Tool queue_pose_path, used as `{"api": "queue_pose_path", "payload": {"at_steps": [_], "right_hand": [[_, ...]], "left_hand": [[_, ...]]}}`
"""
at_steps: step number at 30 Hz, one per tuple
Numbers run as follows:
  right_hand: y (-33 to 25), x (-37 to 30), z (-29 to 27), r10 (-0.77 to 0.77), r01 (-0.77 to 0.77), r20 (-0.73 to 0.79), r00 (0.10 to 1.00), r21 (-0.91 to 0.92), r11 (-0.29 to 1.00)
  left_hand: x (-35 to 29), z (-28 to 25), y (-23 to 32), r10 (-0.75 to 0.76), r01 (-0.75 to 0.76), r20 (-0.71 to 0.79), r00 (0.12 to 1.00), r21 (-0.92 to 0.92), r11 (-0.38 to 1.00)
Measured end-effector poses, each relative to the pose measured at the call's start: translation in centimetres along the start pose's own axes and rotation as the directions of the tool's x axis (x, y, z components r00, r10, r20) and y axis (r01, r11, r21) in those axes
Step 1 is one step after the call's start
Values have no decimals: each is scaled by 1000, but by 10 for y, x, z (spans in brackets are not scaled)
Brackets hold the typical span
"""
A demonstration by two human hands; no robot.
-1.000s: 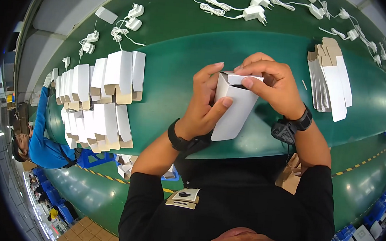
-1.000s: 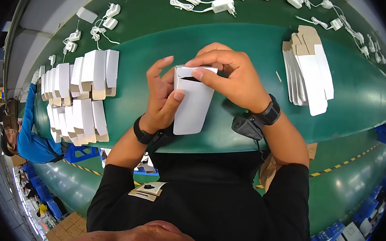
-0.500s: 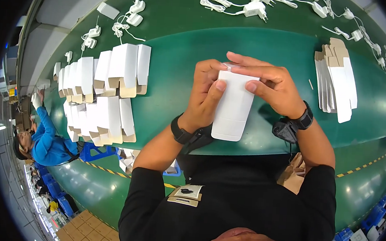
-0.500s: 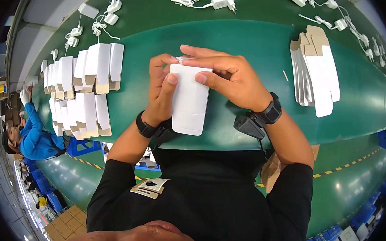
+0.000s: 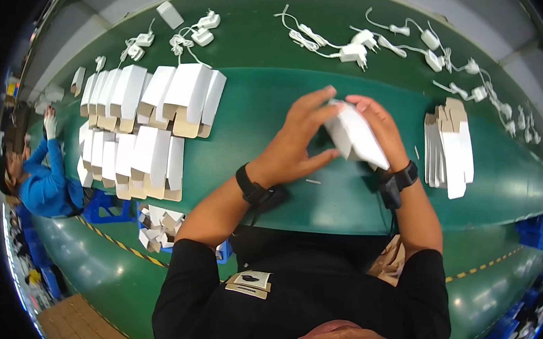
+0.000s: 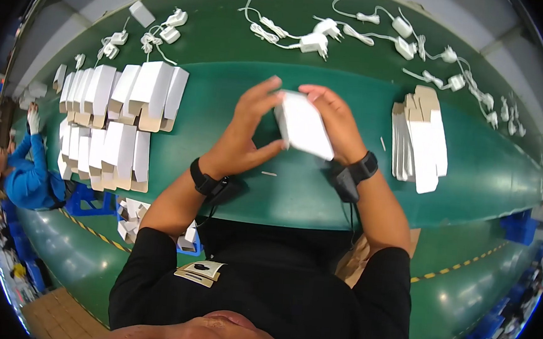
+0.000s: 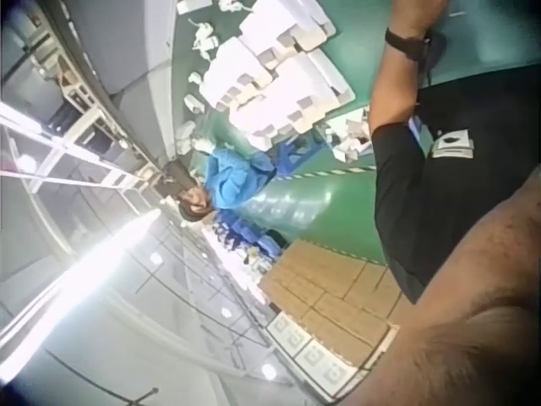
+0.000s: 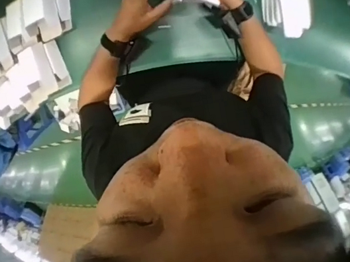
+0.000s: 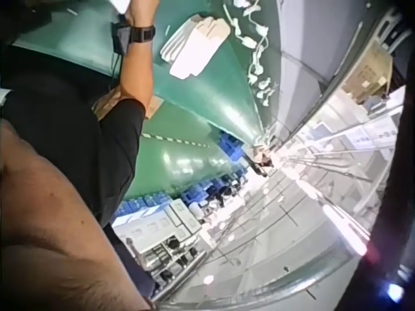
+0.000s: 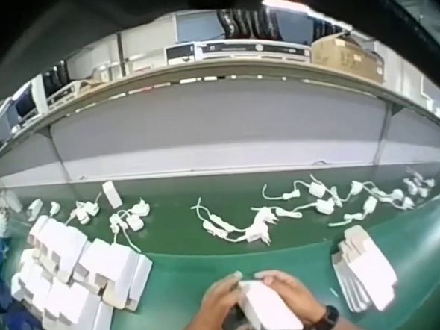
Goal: The person folds a white box by hand, inserts a white charger and its cable, and closes the box before repeating the process.
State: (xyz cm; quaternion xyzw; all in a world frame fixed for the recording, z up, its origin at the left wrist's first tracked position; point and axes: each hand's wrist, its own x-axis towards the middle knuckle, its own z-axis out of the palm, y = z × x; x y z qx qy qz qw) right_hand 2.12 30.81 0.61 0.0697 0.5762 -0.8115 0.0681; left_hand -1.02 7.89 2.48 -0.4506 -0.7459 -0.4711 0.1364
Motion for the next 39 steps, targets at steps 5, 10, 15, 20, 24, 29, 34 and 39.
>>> {"api": "queue_pose_path", "payload": {"at_steps": [5, 10, 15, 20, 24, 29, 34, 39], "right_hand": [[-17, -24, 29, 50, -54, -37, 998, -103, 993], [-18, -9, 29, -235, 236, 50, 971, -385, 892], [-29, -19, 18, -217, 257, 138, 966, -531, 807], [-125, -90, 23, -415, 274, 105, 904, -886, 374], [-130, -137, -19, -622, -48, -20, 782, -998, -29], [-70, -169, -92, -567, -393, -174, 805, -873, -290], [-57, -164, -96, -603, -321, -59, 796, -885, -337], [-94, -171, -67, -486, -617, -454, 747, -747, -249]], "left_hand": [[-12, -14, -4, -96, 105, 59, 994, -163, 981], [-10, -24, -13, -493, 431, -49, 869, -418, 800], [8, -20, -55, -635, 463, -261, 727, -497, 734], [49, -32, -137, -736, 253, -490, 467, -724, 642], [72, -46, -183, -290, 706, -923, 254, -27, 708], [90, -46, -181, -468, 741, -878, 104, -245, 625], [77, -55, -187, -433, 780, -896, 96, -203, 593], [58, -16, -108, -622, 393, -716, 318, -497, 774]]}}
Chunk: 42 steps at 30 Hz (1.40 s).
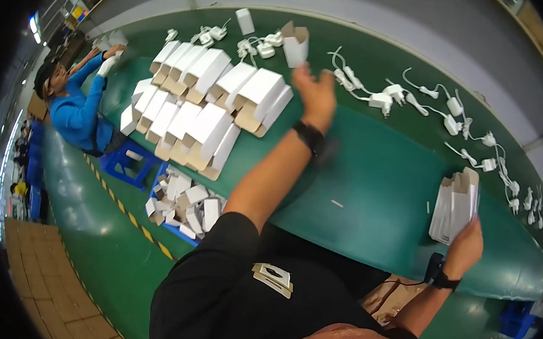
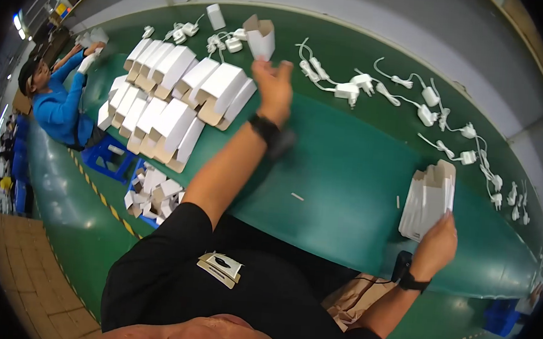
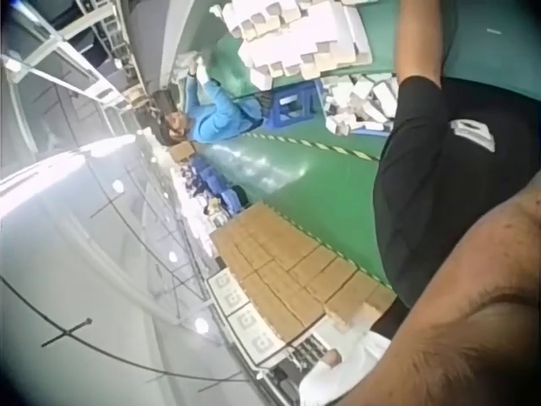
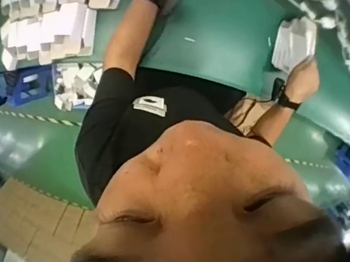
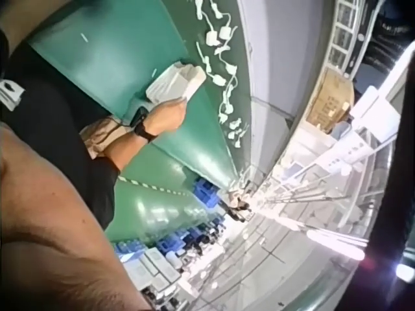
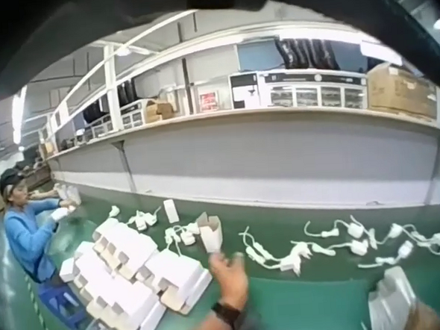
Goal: The person folds a white box by hand, inserts a white charger and its cable, and closes the box before repeating the process.
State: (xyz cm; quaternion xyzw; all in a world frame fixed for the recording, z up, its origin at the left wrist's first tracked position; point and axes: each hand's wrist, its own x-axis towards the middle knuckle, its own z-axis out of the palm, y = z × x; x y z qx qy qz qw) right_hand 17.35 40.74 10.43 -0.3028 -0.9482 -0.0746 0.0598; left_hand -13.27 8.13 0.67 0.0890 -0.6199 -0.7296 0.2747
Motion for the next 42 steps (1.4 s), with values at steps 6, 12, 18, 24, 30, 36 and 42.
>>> {"api": "queue_pose_path", "payload": {"at_steps": [6, 12, 18, 24, 30, 36, 42], "right_hand": [[-119, -46, -39, -374, 605, -567, 734, 296, 739], [-178, -40, -26, -486, 647, -483, 728, 719, 254], [-134, 12, -42, -517, 213, -56, 854, 945, 250], [-113, 36, -43, -803, -79, 252, 540, 965, 250], [-121, 42, 12, -742, 307, -139, 656, 947, 94], [-105, 40, 5, -746, 49, 172, 643, 963, 264], [-121, 48, 32, -881, -105, 109, 461, 992, 68]], "left_hand": [[-139, -24, 100, -2, 420, 854, 520, -254, 871], [-103, -49, 82, -93, 658, 959, 268, -112, 745], [-106, -55, 83, -63, 731, 997, -40, 72, 679], [-111, -58, 86, -170, 597, 985, 28, 120, 793], [-136, -54, 105, -302, 668, 953, 31, 205, 715], [-122, -59, 59, -258, 583, 965, -37, 231, 779], [-105, -82, 55, -387, 634, 917, -96, 357, 686]]}}
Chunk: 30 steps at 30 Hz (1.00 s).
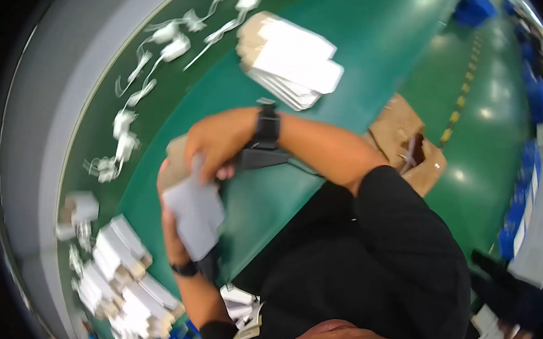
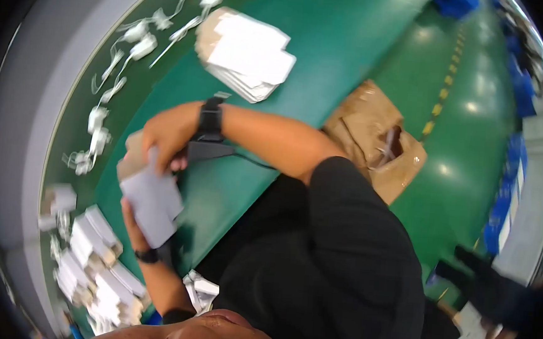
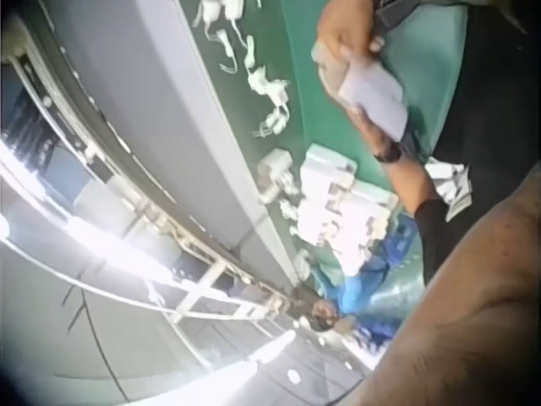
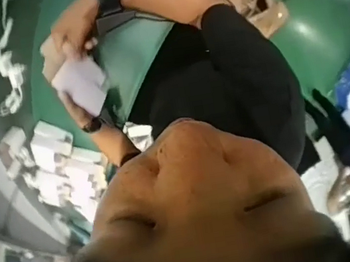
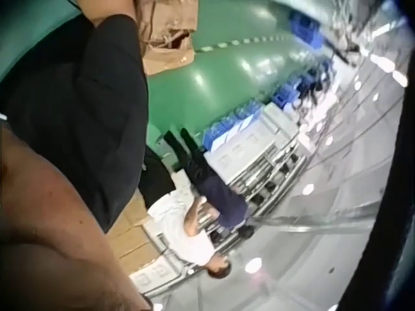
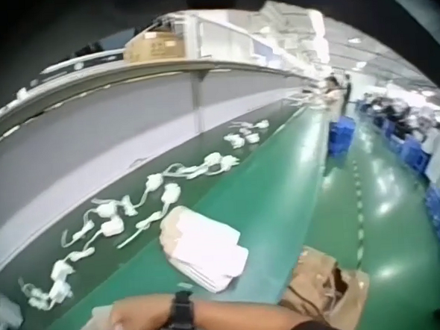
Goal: The person folds a white box by hand, inserts a white charger and its cable, and closes the box before repeating the process.
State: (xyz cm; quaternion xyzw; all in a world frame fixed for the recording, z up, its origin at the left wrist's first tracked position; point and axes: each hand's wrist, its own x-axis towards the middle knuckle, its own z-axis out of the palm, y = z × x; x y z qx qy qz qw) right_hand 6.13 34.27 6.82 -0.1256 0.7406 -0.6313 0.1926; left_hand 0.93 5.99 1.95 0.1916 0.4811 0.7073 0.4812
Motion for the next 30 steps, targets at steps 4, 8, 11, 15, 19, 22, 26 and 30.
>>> {"api": "queue_pose_path", "payload": {"at_steps": [4, 8, 11, 15, 19, 22, 26, 30], "right_hand": [[-3, -23, -4, -11, -12, -279, 960, -81, 997], [-29, -31, -13, 121, -125, -126, 985, -20, 992], [-25, -29, -15, 98, -101, -66, 993, -43, 994], [-17, -22, -6, -171, 170, -209, 963, -23, 985], [-14, -4, 18, -370, 376, -391, 843, -64, 924], [-15, 4, 31, -356, 354, -306, 883, -63, 933], [5, -10, 29, -395, 363, -378, 837, -157, 919], [9, -5, 52, -444, 379, -472, 762, -232, 896]], "left_hand": [[37, 34, 5, -43, 43, -9, 999, 12, 999], [42, 46, 22, 102, -110, 70, 992, 111, 988], [40, 51, 20, 188, -198, 65, 980, 221, 955], [46, 59, 20, 464, -415, -69, 883, 343, 842], [50, 49, 12, 727, -620, -102, 679, 452, 642], [40, 38, 9, 782, -653, -25, 623, 533, 538], [48, 41, 0, 591, -540, -114, 798, 298, 787], [44, 43, -9, 598, -561, -187, 780, 214, 799]]}}
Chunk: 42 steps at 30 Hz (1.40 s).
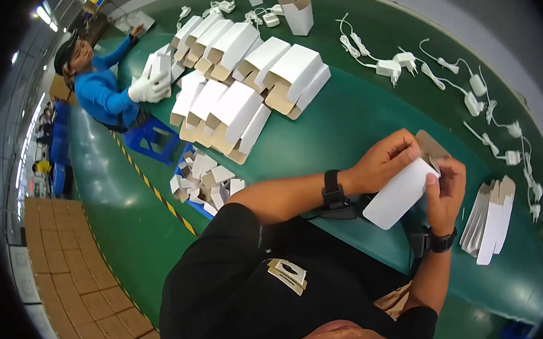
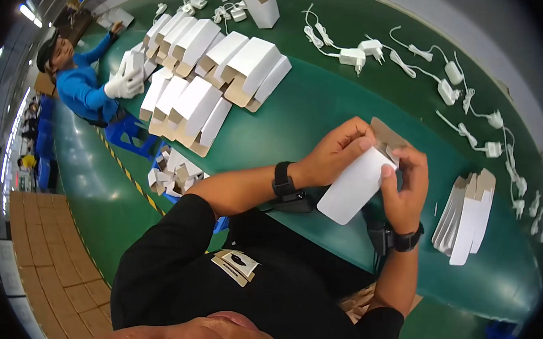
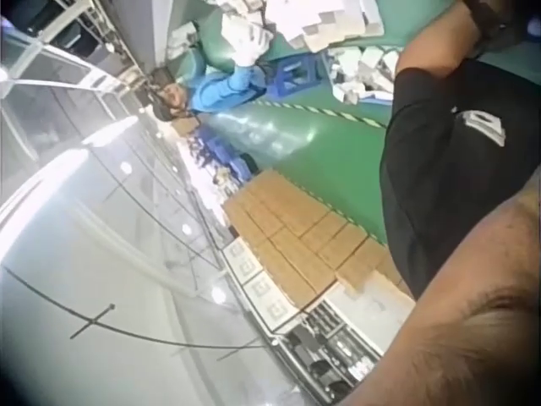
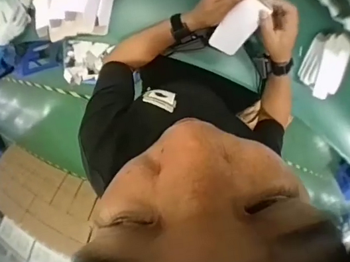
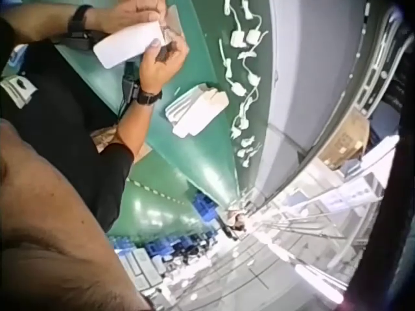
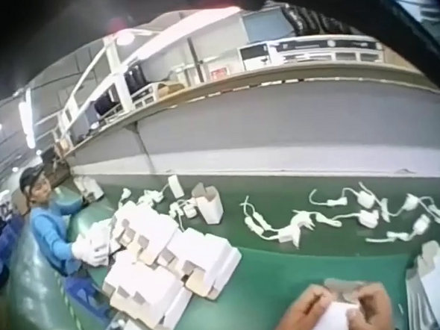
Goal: The person folds a white box by hand, inserts a white charger and its cable, and closes the box before repeating the process.
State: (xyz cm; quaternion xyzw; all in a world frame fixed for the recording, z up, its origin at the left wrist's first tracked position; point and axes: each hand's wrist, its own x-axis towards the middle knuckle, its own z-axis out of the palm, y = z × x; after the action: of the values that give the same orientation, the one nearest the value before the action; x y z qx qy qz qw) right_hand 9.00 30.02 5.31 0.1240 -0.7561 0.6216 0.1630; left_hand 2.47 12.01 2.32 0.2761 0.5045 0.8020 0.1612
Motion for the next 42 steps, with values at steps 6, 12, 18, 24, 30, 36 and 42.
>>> {"api": "queue_pose_path", "payload": {"at_steps": [6, 12, 18, 24, 30, 36, 42], "right_hand": [[-15, 4, 8, -80, 79, -27, 996, -20, 997], [-12, 19, 0, 49, -50, 32, 998, 29, 998], [-2, 20, -14, 227, -232, 47, 973, 203, 951], [-10, 17, -21, 179, -219, 188, 966, 223, 950], [-9, 15, -15, 267, -291, 128, 955, 242, 926], [-6, 15, -12, 242, -286, 172, 955, 313, 906], [0, 18, -5, -71, 79, 104, 992, -73, 994]], "left_hand": [[-1, 3, 5, -8, 3, -27, 1000, -161, 987], [1, -13, 4, 335, -302, 34, 942, 527, 795], [3, 1, -3, 236, -238, 42, 971, 292, 926], [1, -7, 2, 204, -254, 161, 966, 417, 873], [-1, 1, 6, 141, -156, 71, 988, 300, 941], [-1, -7, 5, 140, -157, 76, 987, 345, 925], [12, -8, 4, 119, -116, 3, 993, 247, 962]]}}
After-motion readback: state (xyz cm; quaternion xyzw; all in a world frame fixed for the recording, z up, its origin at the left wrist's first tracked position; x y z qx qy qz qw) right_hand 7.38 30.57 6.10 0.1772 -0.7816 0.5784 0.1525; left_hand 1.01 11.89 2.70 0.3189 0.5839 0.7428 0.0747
